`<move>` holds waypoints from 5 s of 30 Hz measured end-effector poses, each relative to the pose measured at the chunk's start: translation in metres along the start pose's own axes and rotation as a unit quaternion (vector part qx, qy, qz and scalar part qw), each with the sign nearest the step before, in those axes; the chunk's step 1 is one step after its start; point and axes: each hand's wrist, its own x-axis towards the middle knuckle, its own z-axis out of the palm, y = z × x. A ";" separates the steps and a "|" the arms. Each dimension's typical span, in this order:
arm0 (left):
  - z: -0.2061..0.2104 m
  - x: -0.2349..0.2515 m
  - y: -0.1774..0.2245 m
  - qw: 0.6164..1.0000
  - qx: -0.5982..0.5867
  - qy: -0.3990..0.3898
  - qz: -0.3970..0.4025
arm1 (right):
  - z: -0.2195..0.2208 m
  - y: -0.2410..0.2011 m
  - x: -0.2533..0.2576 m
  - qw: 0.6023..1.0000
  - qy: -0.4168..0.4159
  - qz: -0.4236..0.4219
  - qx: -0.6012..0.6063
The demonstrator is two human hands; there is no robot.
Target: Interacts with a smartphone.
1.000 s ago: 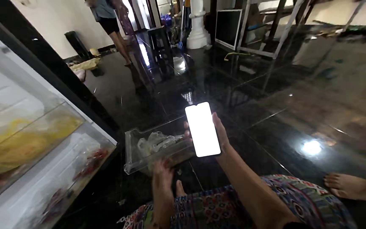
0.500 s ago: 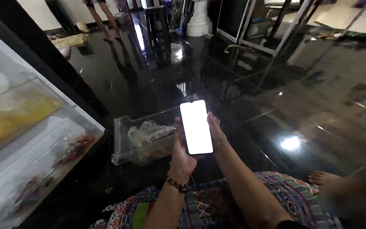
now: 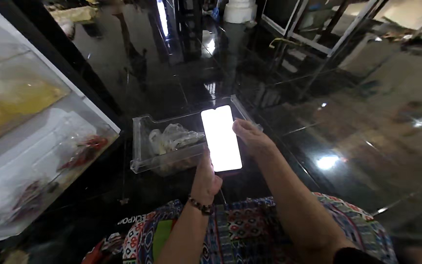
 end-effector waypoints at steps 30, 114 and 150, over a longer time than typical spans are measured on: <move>-0.024 0.002 -0.016 0.948 0.258 0.046 0.181 | 0.025 0.029 -0.004 0.800 0.157 -0.287 -0.504; -0.048 0.005 0.036 0.972 -0.077 0.001 0.223 | 0.044 0.046 -0.020 0.805 0.076 -0.406 -0.427; -0.060 0.011 0.040 0.968 -0.120 -0.031 0.216 | 0.052 0.066 -0.018 0.800 0.088 -0.391 -0.447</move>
